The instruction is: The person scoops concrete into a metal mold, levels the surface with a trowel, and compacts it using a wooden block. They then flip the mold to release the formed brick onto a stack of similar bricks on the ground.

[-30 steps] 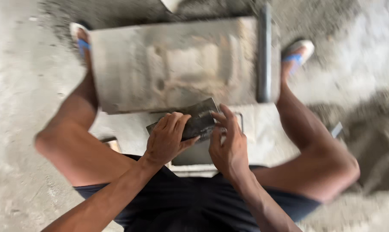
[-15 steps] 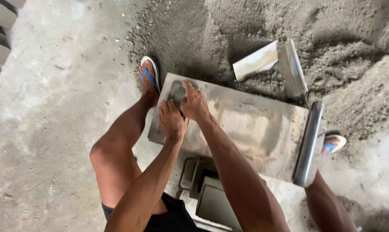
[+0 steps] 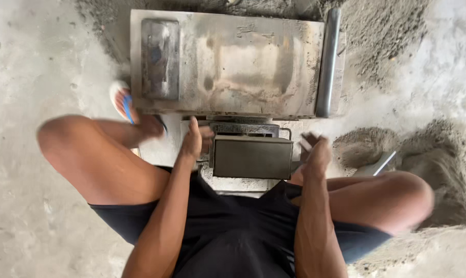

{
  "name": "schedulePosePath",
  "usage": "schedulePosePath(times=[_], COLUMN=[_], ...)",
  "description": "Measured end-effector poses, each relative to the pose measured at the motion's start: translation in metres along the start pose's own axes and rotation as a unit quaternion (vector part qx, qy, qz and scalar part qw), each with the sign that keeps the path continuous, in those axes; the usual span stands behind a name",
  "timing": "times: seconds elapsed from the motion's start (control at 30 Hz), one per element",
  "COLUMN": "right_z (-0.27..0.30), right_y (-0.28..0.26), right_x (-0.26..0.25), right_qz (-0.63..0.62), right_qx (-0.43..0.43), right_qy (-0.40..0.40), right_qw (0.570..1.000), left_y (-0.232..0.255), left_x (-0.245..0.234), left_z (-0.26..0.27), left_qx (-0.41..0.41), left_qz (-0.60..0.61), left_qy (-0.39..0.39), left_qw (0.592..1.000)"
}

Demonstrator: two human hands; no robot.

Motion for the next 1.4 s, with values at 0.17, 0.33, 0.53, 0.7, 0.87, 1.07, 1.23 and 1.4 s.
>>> schedulePosePath(times=[0.17, 0.33, 0.53, 0.7, 0.87, 1.07, 1.23, 1.4], right_z=[0.031, -0.019, -0.013, 0.000, 0.124, 0.354, 0.399, 0.469], right_y=[0.011, 0.077, -0.055, -0.212, -0.454, -0.630, -0.599, -0.607], right_x=[0.031, -0.002, 0.047, 0.093, 0.135, 0.212, 0.316, 0.394], right_qz=[0.186, -0.195, -0.239, -0.252, -0.205, -0.287, -0.227, -0.211], right_qx=[0.156, 0.208, 0.214, 0.149, 0.040, 0.015, -0.047, 0.073], right_qy=[-0.033, -0.172, -0.226, -0.312, -0.392, -0.397, -0.470, -0.625], right_qw=[0.970, 0.943, 0.920, 0.904, 0.896, 0.872, 0.851, 0.748], left_y=[-0.013, -0.007, 0.064, 0.173, 0.250, 0.329, 0.315, 0.321], left_x=[0.015, 0.011, -0.002, -0.060, -0.180, -0.315, -0.367, -0.422], left_z=[-0.002, -0.016, -0.026, 0.047, 0.157, 0.320, 0.332, 0.348], left_qx=[-0.070, -0.066, -0.019, 0.050, 0.080, 0.231, 0.235, 0.206], left_qz=[0.009, 0.018, 0.022, 0.168, 0.310, 0.425, 0.556, 0.597], left_qy=[-0.121, -0.133, -0.112, -0.094, -0.118, -0.105, -0.031, 0.059], left_qw=[0.990, 0.989, 0.993, 0.980, 0.940, 0.869, 0.797, 0.773])
Point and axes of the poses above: each hand's wrist, its own z-axis away from the middle knuckle, its own x-axis out of the palm, y = z × x, the point moved 1 cm from there along -z, towards the middle knuckle, and after that the axes turned 11 degrees about -x, right-handed, at the moved point
